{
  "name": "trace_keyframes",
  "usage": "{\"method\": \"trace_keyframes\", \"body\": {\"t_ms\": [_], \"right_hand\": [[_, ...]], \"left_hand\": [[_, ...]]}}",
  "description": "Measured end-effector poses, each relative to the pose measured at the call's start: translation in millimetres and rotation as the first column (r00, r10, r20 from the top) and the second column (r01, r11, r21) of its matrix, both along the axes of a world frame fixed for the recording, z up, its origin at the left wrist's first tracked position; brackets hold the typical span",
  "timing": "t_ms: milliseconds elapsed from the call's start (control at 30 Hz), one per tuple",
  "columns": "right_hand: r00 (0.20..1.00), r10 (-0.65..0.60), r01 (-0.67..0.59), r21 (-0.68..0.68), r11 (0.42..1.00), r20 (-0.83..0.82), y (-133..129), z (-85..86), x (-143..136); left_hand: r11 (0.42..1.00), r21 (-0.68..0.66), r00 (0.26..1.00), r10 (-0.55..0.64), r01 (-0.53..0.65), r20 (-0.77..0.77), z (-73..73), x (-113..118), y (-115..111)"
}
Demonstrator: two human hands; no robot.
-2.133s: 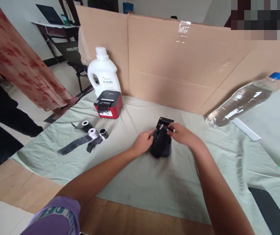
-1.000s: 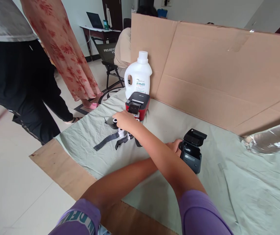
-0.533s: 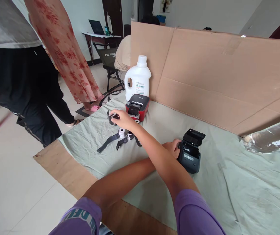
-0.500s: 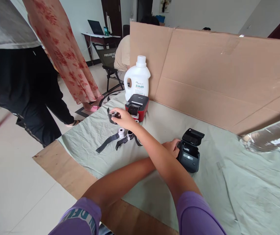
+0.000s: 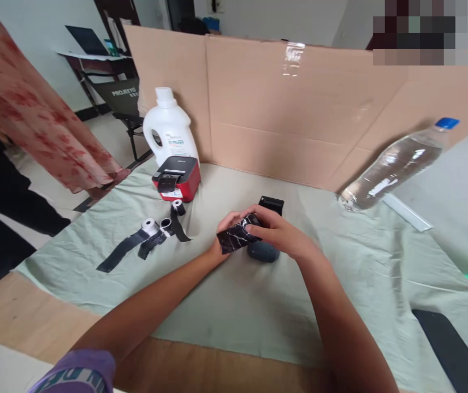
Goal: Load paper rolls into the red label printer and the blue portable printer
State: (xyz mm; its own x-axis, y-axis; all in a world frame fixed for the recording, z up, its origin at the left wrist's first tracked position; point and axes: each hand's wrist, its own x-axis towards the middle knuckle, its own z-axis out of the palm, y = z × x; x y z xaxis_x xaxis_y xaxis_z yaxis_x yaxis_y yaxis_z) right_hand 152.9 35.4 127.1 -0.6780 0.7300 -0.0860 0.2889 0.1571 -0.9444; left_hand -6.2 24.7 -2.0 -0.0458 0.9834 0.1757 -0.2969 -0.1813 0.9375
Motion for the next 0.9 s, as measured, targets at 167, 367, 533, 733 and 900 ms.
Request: {"method": "trace_keyframes", "body": {"t_ms": [167,367,533,733,900], "right_hand": [[0.974,-0.103,0.077,0.134,0.988,0.2,14.1,-6.0,47.0],[0.948,-0.058,-0.012,0.217,0.976,0.313,30.1,-24.0,50.2],[0.937,-0.051,-0.074,0.338,0.938,0.347,38.2,-47.7,49.1],[0.925,-0.119,-0.08,0.489,0.868,0.361,42.2,-63.3,46.4],[0.876,-0.192,-0.107,0.567,0.817,0.443,36.8,-58.1,38.9]], "left_hand": [[0.989,0.007,0.989,-0.145,0.145,0.019,7.3,11.1,-15.3],[0.957,-0.268,0.962,-0.174,0.114,-0.21,30.3,37.9,-38.6],[0.92,-0.378,0.957,-0.193,0.1,-0.216,28.9,47.3,-47.1],[0.882,-0.446,0.942,-0.264,0.15,-0.206,21.7,51.8,-57.8],[0.843,-0.491,0.933,-0.33,0.22,-0.147,21.8,54.4,-60.7]]}}
